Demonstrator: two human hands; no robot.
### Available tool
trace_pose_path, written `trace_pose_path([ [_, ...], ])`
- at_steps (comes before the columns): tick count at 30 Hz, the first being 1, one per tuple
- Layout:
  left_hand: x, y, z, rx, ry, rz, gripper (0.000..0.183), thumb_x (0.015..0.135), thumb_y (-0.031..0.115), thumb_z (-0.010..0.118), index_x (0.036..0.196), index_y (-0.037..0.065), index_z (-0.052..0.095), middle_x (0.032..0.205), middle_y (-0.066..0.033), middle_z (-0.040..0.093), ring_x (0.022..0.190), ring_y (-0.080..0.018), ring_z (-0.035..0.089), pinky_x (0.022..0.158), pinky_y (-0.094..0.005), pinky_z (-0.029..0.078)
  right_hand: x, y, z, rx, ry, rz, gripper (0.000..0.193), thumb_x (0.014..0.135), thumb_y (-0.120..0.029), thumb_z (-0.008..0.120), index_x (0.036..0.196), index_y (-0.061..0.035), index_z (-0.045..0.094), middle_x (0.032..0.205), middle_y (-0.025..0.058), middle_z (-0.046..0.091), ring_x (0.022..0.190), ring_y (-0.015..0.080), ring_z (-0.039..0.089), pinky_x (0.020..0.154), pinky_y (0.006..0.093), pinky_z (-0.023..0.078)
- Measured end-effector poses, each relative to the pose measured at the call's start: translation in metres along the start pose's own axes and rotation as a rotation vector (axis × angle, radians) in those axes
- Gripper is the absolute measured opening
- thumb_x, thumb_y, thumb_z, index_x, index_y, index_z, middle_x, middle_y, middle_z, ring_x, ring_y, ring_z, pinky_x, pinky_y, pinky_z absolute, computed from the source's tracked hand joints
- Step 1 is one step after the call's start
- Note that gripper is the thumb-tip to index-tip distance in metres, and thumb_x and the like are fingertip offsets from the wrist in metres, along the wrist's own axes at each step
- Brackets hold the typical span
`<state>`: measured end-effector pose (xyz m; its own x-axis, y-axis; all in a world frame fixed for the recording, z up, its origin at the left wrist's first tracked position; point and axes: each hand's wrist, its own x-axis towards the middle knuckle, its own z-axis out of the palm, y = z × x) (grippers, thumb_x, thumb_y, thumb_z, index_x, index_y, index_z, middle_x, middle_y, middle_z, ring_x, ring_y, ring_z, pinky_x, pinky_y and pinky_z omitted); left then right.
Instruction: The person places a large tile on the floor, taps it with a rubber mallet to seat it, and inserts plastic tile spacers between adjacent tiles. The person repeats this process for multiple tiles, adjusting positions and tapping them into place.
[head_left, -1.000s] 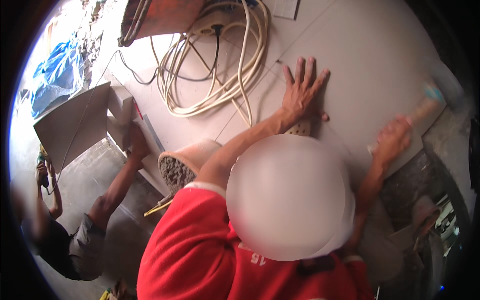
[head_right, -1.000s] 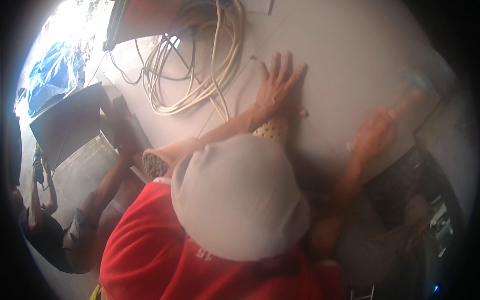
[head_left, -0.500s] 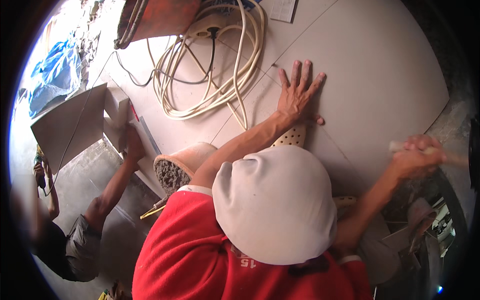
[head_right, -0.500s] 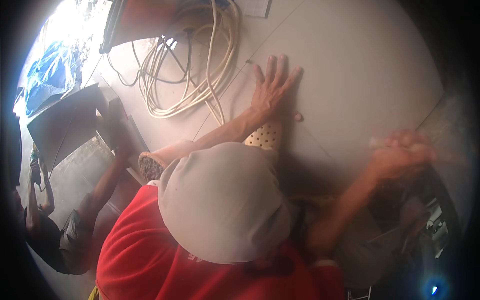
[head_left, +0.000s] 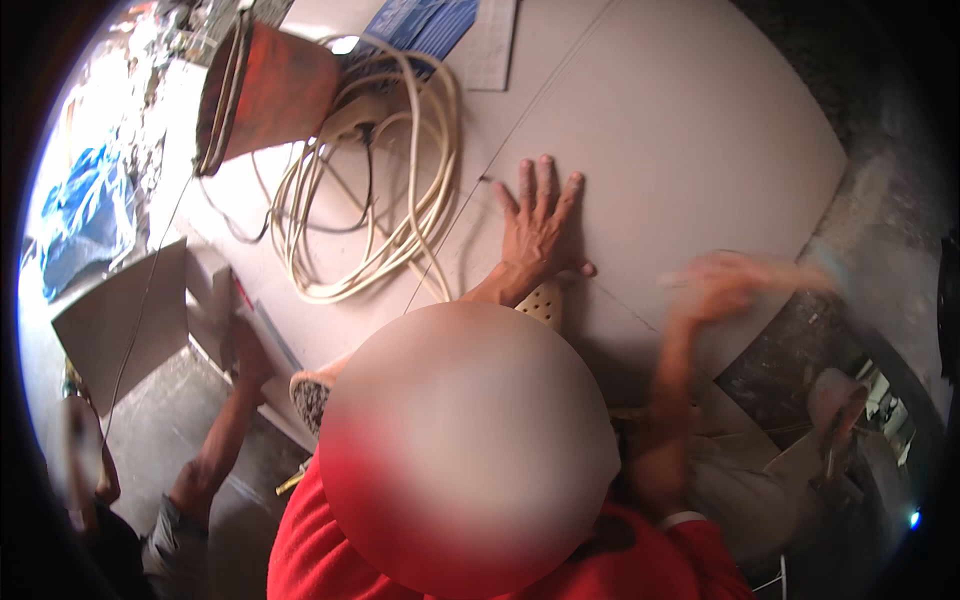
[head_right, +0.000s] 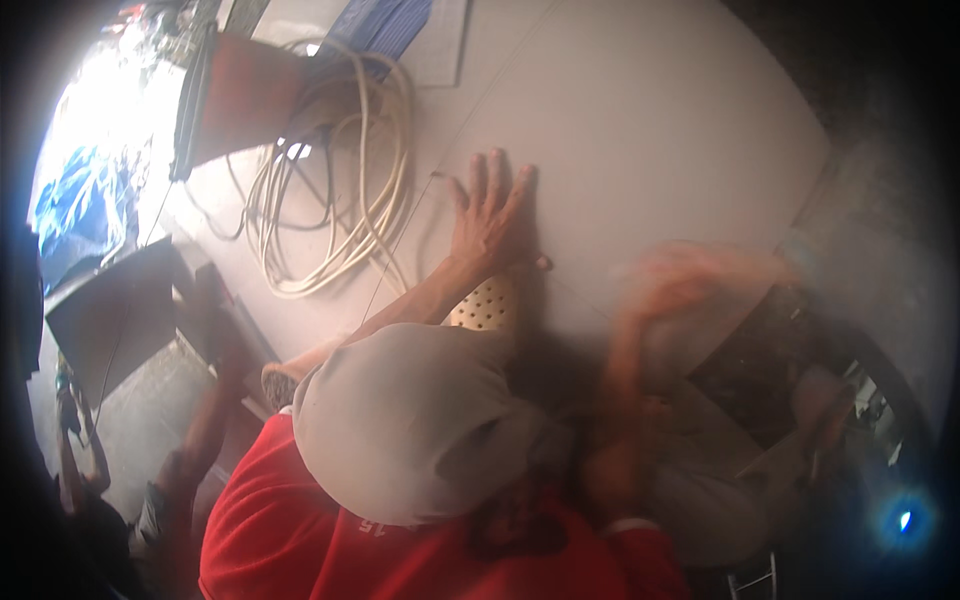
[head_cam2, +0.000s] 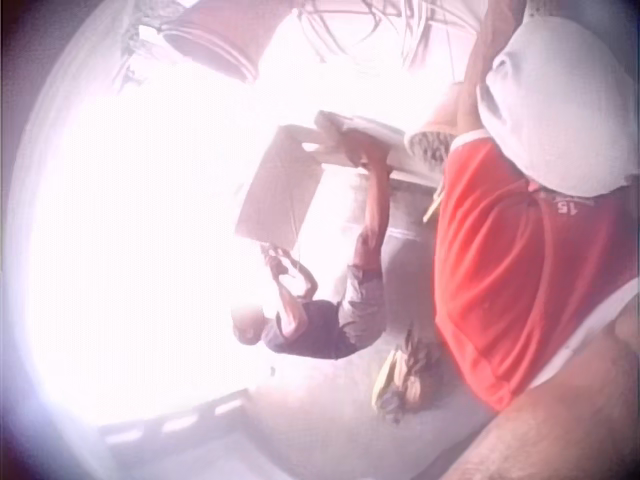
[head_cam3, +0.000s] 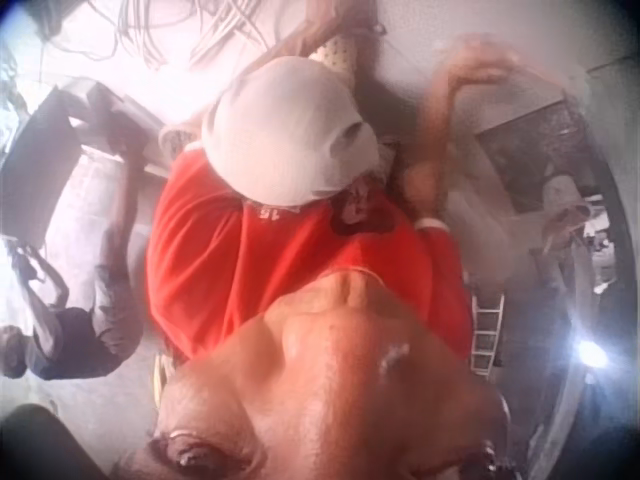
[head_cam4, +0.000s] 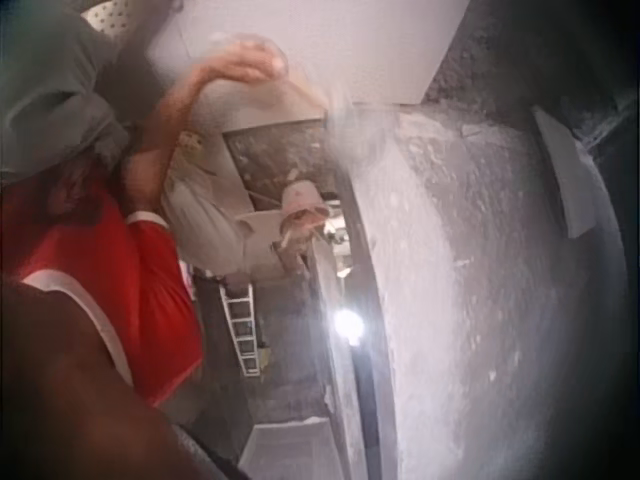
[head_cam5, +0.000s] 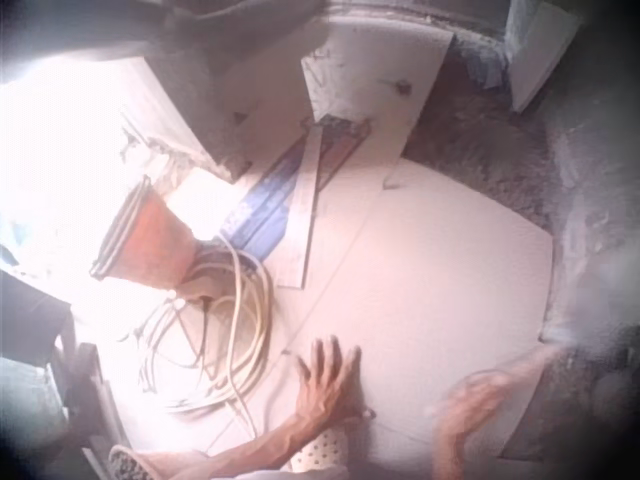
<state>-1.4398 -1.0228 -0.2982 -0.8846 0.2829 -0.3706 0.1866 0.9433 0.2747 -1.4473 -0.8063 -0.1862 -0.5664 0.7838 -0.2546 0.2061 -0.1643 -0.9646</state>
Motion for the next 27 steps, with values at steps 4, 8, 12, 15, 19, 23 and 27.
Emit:
trace_pose_path([
  [4, 0.037, -0.002, -0.003, -0.055, 0.228, 0.131, 0.162, 0.047, 0.096, 0.078, 0.171, 0.006, 0.026, 0.174, -0.036, 0.013, 0.161, -0.0602, 0.008, 0.119, -0.0834, 0.017, 0.006, 0.073, -0.031, -0.143, -0.279, 0.447, 0.047, 0.114, -0.052, 0.048, 0.093, -0.0104, 0.051, 0.068, -0.0011, 0.051, 0.049, 0.0101, 0.044, 0.043, 0.0293, 0.038],
  [8, 0.104, 0.006, -0.012, 0.045, 0.254, 0.239, 0.16, 0.055, 0.104, 0.067, 0.167, -0.003, 0.027, 0.171, -0.039, 0.02, 0.159, -0.0611, 0.012, 0.123, -0.078, 0.017, 0.01, 0.1, -0.034, -0.258, -0.343, 0.287, 0.055, 0.111, -0.063, 0.049, 0.097, -0.0101, 0.051, 0.063, -0.0032, 0.04, 0.043, 0.0092, 0.035, 0.037, 0.0277, 0.03],
  [12, 0.192, 0.011, -0.036, 0.003, 0.411, 0.249, 0.14, 0.076, 0.097, 0.06, 0.168, -0.002, 0.026, 0.172, -0.0394, 0.016, 0.163, -0.0555, 0.009, 0.13, -0.0687, 0.01, 0.007, 0.103, -0.021, -0.262, -0.211, 0.443, 0.055, 0.11, -0.063, 0.05, 0.104, -0.0077, 0.051, 0.065, -0.0024, 0.043, 0.043, 0.0095, 0.036, 0.037, 0.0283, 0.031],
  [15, 0.229, 0.014, -0.046, 0.014, 0.426, 0.223, 0.13, 0.084, 0.09, 0.057, 0.169, -0.002, 0.024, 0.173, -0.0391, 0.015, 0.163, -0.0542, 0.008, 0.132, -0.0653, 0.009, 0.008, 0.116, -0.03, -0.196, -0.157, 0.544, 0.055, 0.11, -0.062, 0.051, 0.107, -0.0067, 0.052, 0.066, -0.0018, 0.044, 0.043, 0.0095, 0.038, 0.037, 0.0287, 0.032],
  [19, 0.258, 0.012, -0.052, -0.019, 0.409, 0.185, 0.128, 0.087, 0.093, 0.045, 0.171, 0.0, 0.023, 0.175, -0.0362, 0.013, 0.166, -0.0501, 0.004, 0.133, -0.0622, 0.0, 0.025, 0.122, -0.044, -0.26, -0.1, 0.522, 0.054, 0.11, -0.06, 0.053, 0.107, -0.0069, 0.055, 0.066, -0.0016, 0.046, 0.044, 0.0093, 0.039, 0.037, 0.029, 0.033],
  [23, 0.265, 0.007, -0.049, -0.033, 0.404, 0.187, 0.125, 0.089, 0.093, 0.041, 0.171, 0.001, 0.023, 0.177, -0.0321, 0.013, 0.166, -0.0471, 0.004, 0.133, -0.0629, 0.0, 0.049, 0.068, -0.037, -0.263, 0.021, 0.468, 0.051, 0.112, -0.058, 0.053, 0.107, -0.0074, 0.059, 0.068, -0.0014, 0.048, 0.045, 0.009, 0.041, 0.038, 0.0278, 0.035],
  [27, 0.263, 0.006, -0.047, 0.03, 0.4, 0.181, 0.125, 0.088, 0.094, 0.041, 0.171, 0.002, 0.023, 0.178, -0.0291, 0.014, 0.167, -0.0456, 0.004, 0.133, -0.0633, 0.001, 0.093, -0.001, -0.04, 0.044, 0.103, -0.193, 0.049, 0.114, -0.057, 0.049, 0.108, -0.0096, 0.06, 0.069, -0.0012, 0.049, 0.05, 0.0088, 0.043, 0.041, 0.026, 0.037],
])
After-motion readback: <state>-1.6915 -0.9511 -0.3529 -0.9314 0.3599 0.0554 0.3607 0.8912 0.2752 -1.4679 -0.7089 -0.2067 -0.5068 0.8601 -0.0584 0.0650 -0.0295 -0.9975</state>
